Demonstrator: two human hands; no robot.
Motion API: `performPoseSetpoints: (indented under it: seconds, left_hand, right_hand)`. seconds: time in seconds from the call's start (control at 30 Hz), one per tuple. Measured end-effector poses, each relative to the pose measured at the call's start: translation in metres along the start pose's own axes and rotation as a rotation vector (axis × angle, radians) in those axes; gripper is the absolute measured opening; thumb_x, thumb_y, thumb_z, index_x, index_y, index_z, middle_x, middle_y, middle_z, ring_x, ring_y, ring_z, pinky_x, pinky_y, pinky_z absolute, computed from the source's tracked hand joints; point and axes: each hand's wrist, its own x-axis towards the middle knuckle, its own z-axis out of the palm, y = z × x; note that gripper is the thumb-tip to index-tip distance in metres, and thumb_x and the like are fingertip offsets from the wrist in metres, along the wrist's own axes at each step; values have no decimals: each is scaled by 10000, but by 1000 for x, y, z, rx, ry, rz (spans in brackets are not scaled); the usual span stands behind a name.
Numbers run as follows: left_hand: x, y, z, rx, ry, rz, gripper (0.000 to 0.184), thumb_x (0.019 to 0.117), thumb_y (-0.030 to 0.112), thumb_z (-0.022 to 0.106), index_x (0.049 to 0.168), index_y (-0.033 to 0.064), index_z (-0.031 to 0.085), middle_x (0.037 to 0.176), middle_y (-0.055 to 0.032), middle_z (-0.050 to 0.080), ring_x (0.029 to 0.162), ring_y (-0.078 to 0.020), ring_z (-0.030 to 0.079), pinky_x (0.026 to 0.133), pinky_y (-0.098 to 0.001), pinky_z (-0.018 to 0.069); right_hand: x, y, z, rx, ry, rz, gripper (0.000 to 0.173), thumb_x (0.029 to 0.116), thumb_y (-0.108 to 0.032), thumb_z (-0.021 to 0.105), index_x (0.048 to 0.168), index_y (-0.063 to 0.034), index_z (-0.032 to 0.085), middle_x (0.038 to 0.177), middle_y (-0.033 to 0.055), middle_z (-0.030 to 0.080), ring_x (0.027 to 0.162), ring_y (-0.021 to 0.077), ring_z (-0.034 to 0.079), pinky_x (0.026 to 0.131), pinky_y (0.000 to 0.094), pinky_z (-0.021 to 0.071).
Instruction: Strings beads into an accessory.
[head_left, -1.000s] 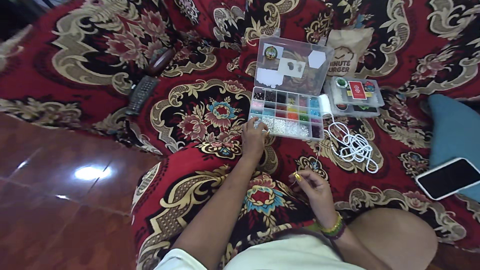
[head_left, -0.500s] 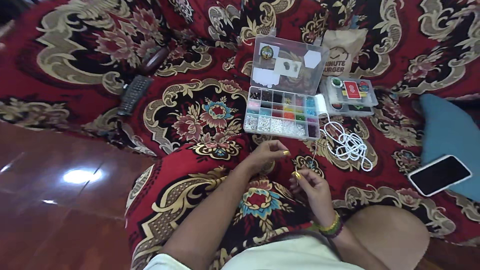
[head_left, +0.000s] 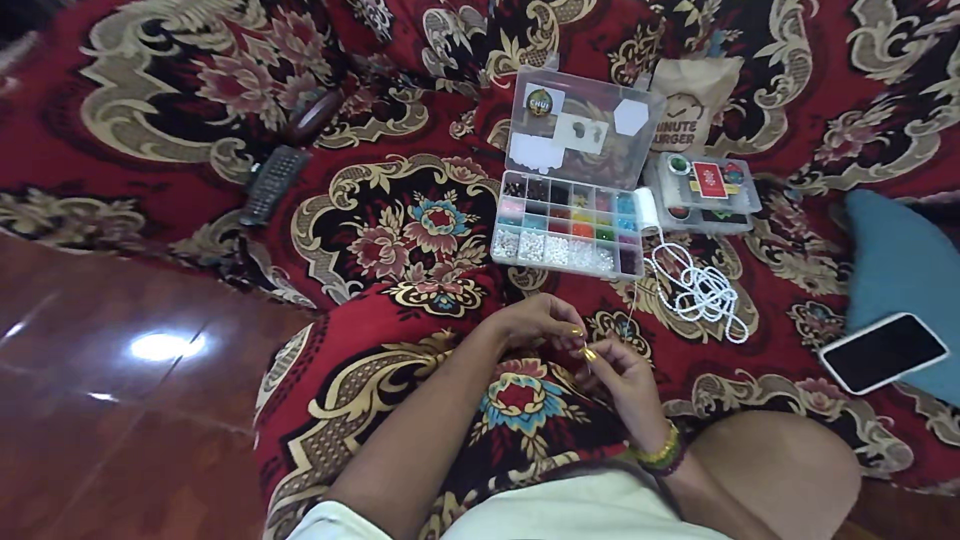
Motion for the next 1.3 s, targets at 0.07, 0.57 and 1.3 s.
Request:
performPoseSetpoints:
  seconds: [0.07, 0.57, 1.3]
  left_hand:
    - [0, -1, -1, 12, -11, 11, 140, 954, 54, 610, 888, 124, 712, 792, 102, 718, 718, 4, 665, 712, -195, 560]
    - [0, -4, -4, 6, -31, 46, 124, 916, 44, 642, 872, 136, 712, 757, 113, 704, 685, 20, 644, 677, -176, 541]
    - [0, -2, 0, 120, -76, -29, 122, 914, 21, 655, 861, 116, 709, 742, 102, 709, 666, 10, 656, 676, -185, 556]
  right_hand:
    - [0, 0, 0, 0, -1, 10, 143, 966, -40, 573, 991, 6, 706, 797, 7, 734, 658, 73, 705, 631, 229, 615]
    - [0, 0, 3, 4, -6, 8, 132, 965, -42, 565, 980, -2, 690, 810, 11, 727, 657, 70, 699, 630, 225, 612]
    - [-6, -4, 1, -10, -51, 81, 122, 944, -67, 589, 931, -25, 703, 809, -15, 717, 688, 51, 688, 664, 216, 601]
